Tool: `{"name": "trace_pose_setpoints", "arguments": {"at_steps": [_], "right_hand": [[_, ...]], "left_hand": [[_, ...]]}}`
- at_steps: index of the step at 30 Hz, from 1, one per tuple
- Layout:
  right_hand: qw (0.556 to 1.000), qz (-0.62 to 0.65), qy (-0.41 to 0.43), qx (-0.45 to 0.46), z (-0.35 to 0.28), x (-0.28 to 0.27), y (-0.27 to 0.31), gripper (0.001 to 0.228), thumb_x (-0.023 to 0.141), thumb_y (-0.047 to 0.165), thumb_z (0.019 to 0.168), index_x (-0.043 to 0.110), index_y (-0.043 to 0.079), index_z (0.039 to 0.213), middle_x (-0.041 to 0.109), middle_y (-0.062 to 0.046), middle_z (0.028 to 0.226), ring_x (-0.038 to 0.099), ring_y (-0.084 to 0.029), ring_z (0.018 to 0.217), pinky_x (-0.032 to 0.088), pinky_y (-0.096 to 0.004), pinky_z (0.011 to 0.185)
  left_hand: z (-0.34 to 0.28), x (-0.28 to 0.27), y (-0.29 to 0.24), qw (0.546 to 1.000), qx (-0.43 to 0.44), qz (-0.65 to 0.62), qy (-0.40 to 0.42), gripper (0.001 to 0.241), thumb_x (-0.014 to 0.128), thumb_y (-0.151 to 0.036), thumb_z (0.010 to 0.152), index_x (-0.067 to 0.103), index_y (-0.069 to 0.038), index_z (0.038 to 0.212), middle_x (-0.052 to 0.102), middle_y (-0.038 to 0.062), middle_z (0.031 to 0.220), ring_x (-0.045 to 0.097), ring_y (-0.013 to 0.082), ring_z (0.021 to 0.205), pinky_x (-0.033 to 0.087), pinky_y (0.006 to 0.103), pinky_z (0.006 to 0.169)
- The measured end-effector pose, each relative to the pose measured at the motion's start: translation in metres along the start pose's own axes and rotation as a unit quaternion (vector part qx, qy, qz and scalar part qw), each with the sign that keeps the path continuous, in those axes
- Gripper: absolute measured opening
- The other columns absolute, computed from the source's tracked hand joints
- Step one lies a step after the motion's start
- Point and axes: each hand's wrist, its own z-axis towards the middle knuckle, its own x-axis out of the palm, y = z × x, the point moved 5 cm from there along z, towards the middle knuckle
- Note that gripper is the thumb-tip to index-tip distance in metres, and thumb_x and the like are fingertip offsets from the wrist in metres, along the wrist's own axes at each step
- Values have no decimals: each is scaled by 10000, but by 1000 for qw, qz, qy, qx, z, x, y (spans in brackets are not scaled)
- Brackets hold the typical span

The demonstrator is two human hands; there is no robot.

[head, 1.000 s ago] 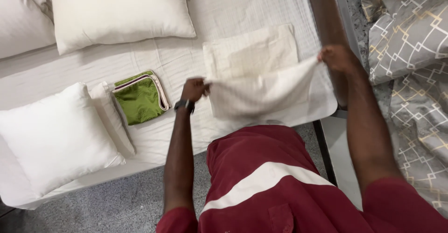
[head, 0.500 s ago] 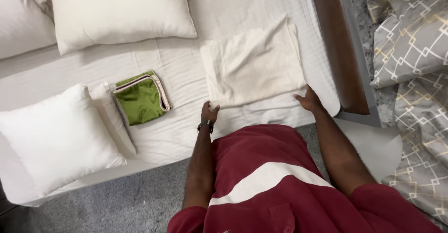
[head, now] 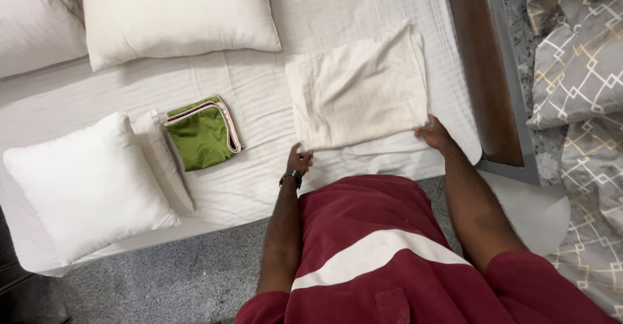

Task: The person removes a white pillowcase from a pillow on a bed by hand, pulling and twisting the fabric until the pillow is free. The person then folds the removed pillowcase and places it on the bed next to other bedding items.

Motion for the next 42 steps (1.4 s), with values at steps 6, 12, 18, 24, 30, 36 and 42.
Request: {"name": "trace_pose_setpoints", "arguments": {"at_steps": [6, 12, 18, 24, 30, 36, 42], "right_hand": [[1000, -11, -9, -10, 28, 4, -30, 286, 622, 106, 986, 605, -22, 1241, 786, -143, 985, 734, -183, 900, 563, -346, 873], [992, -87, -84, -19, -24, -17, 29, 704, 741, 233, 944, 359, 47, 1505, 697, -178, 1044, 670, -286, 963, 529, -414, 862], [983, -180, 1, 20, 12, -7, 1, 673, 745, 353, 954, 468, 72, 1500, 667, -171, 1314, 645, -319, 1196, 513, -436, 1012], [980, -188, -34, 49, 1, -10, 22, 768, 765, 372, 921, 379, 163, 1550, 602, -173, 1352, 595, -358, 1217, 482, -479, 1003], [977, -210, -18, 19, 17, -8, 0, 307, 739, 306, 939, 702, 141, 1195, 771, -92, 1078, 721, -267, 1010, 571, -436, 884], [979, -143, -92, -113, -2, -15, 4, 129, 713, 194, 968, 747, 93, 1040, 752, -102, 978, 697, -233, 894, 554, -391, 804], [984, 106, -109, -93, -33, -83, -9, 163, 686, 161, 1063, 689, -2, 1084, 726, -78, 963, 666, -128, 821, 487, -289, 736]], "left_hand": [[31, 6, 31, 993, 74, 84, -46, 807, 788, -331, 946, 325, -93, 1562, 727, 113, 1125, 700, 169, 812, 564, 341, 654], [35, 3, 23, 999, -33, -5, -19, 867, 751, -262, 920, 221, -123, 1591, 687, 149, 1114, 654, 212, 706, 517, 366, 521], [54, 5, 28, 999, -35, 37, -5, 784, 775, -308, 930, 343, -94, 1548, 712, 150, 1078, 625, 182, 688, 504, 343, 506], [55, -2, 27, 990, -5, 140, 2, 764, 773, -354, 942, 339, -126, 1528, 715, 151, 1124, 642, 198, 764, 528, 360, 596], [-2, -11, -34, 972, -12, 232, 20, 403, 695, -318, 955, 578, -84, 1261, 752, 188, 1039, 706, 281, 833, 580, 427, 687], [6, -16, -9, 968, 73, 237, -37, 335, 728, -346, 975, 610, -47, 1069, 732, 154, 908, 689, 286, 802, 547, 405, 700], [-25, -40, -35, 987, 35, -154, -7, 252, 759, -268, 938, 612, -66, 970, 774, 69, 890, 740, 186, 769, 575, 327, 642]]}}
